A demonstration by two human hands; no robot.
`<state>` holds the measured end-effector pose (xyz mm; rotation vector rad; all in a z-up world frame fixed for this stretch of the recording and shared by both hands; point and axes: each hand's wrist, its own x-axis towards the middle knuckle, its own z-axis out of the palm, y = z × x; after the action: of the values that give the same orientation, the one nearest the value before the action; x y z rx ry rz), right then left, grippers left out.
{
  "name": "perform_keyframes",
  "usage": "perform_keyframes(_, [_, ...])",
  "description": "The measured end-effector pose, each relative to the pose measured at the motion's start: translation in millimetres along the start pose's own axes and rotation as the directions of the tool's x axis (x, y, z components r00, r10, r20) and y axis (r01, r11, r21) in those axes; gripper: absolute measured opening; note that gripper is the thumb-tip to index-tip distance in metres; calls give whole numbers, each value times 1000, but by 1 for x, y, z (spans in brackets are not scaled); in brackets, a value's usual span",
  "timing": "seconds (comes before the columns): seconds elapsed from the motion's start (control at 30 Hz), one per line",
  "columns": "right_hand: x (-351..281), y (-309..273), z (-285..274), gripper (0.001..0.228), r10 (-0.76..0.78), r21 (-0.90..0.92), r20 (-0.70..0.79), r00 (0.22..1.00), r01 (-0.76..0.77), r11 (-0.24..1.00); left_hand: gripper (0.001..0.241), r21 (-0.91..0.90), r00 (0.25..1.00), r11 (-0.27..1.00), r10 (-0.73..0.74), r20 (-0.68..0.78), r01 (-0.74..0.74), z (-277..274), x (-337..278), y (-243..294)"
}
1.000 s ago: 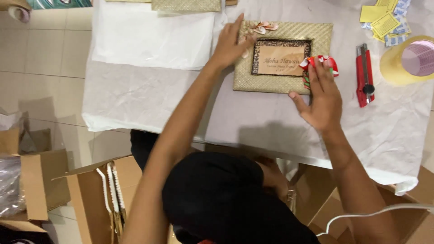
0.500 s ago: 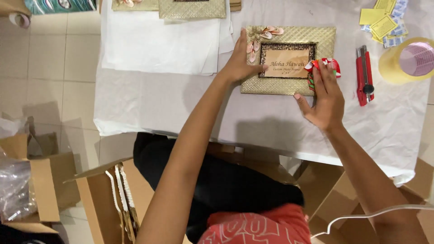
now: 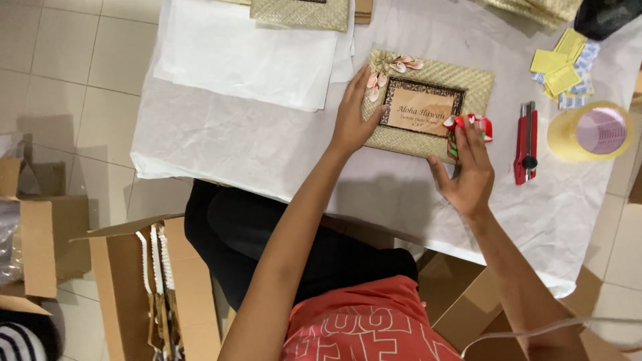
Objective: Decorating woven photo frames by manually attaching artificial flowers and ribbons.
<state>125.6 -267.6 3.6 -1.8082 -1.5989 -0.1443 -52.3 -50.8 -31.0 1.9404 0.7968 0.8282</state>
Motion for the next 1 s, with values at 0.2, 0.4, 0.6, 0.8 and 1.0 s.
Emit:
perform_keyframes(0.2, [-4, 10, 0, 37, 69, 276, -52, 996, -52, 960, 69, 33, 994, 998, 57, -97, -54, 5, -4, 4])
perform_keyframes(0.4, [6, 23, 1, 30, 177, 359, -242, 954, -81, 930, 64, 51, 971, 990, 140, -195, -133, 5, -1, 9])
perform_keyframes(0.6, [53, 24, -11, 28, 176, 328, -304, 936, -70, 942, 61, 71, 986, 993, 99, -135, -90, -1, -5, 21])
perform_keyframes(0.8, [76, 14, -16, 30, 240, 504, -73, 968, -172, 847, 65, 446, 953, 885, 235, -190, -129, 25, -8, 31])
perform_keyframes(1.0, [103, 60, -7, 25, 415, 577, -80, 906, -298, 761, 48, 337, 940, 886, 342, -10, -319, 78, -6, 95])
